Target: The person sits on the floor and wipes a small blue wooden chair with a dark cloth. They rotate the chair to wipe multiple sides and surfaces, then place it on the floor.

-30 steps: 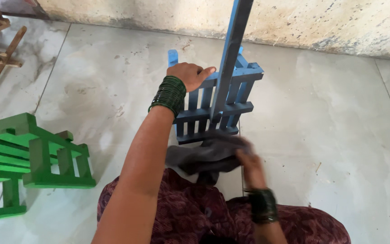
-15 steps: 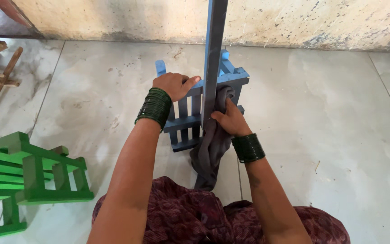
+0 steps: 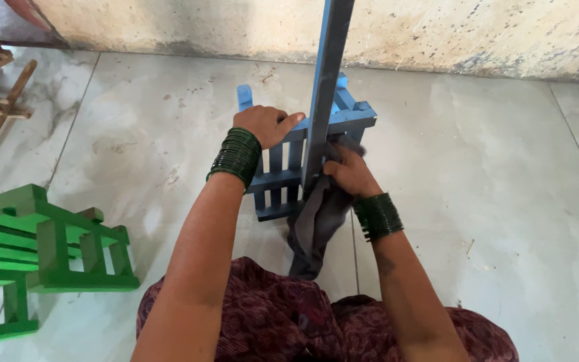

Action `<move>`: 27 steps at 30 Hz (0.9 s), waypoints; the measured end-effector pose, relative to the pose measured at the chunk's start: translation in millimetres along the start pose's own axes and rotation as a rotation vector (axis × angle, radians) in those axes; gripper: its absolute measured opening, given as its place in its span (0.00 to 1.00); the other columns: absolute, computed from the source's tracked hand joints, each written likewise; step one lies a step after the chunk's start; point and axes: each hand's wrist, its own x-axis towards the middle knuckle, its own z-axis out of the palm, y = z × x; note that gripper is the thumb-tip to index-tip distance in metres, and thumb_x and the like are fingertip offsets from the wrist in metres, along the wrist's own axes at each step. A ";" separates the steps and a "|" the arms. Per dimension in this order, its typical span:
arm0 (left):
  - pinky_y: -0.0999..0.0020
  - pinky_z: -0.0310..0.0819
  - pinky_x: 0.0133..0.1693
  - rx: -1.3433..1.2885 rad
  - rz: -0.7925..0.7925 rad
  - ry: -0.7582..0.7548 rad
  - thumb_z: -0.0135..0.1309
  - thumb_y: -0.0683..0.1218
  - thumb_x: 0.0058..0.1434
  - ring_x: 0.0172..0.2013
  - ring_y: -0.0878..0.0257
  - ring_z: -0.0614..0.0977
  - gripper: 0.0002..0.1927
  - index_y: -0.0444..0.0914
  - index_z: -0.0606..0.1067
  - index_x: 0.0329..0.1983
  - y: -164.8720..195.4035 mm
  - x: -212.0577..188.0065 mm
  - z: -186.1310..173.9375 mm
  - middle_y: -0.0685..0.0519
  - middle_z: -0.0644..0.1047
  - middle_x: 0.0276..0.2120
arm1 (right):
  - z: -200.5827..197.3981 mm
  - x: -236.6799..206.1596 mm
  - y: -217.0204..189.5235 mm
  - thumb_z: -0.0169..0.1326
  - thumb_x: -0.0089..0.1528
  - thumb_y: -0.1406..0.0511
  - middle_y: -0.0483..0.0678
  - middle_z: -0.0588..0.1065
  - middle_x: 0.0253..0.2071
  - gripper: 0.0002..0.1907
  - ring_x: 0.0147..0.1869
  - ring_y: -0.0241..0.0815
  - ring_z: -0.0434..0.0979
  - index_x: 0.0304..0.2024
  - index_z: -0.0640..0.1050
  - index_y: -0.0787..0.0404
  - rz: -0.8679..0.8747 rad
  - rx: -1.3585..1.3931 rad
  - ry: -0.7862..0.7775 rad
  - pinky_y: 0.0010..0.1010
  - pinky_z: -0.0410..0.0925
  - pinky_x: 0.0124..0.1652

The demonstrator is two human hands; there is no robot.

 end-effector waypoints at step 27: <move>0.53 0.77 0.47 -0.005 -0.007 -0.020 0.30 0.78 0.63 0.43 0.53 0.84 0.38 0.55 0.85 0.44 -8.7 3.8 0.9 0.54 0.84 0.35 | 30.5 -10.4 29.0 0.54 0.62 0.62 0.67 0.79 0.41 0.29 0.47 0.66 0.79 0.65 0.69 0.67 0.075 -0.422 0.454 0.49 0.70 0.46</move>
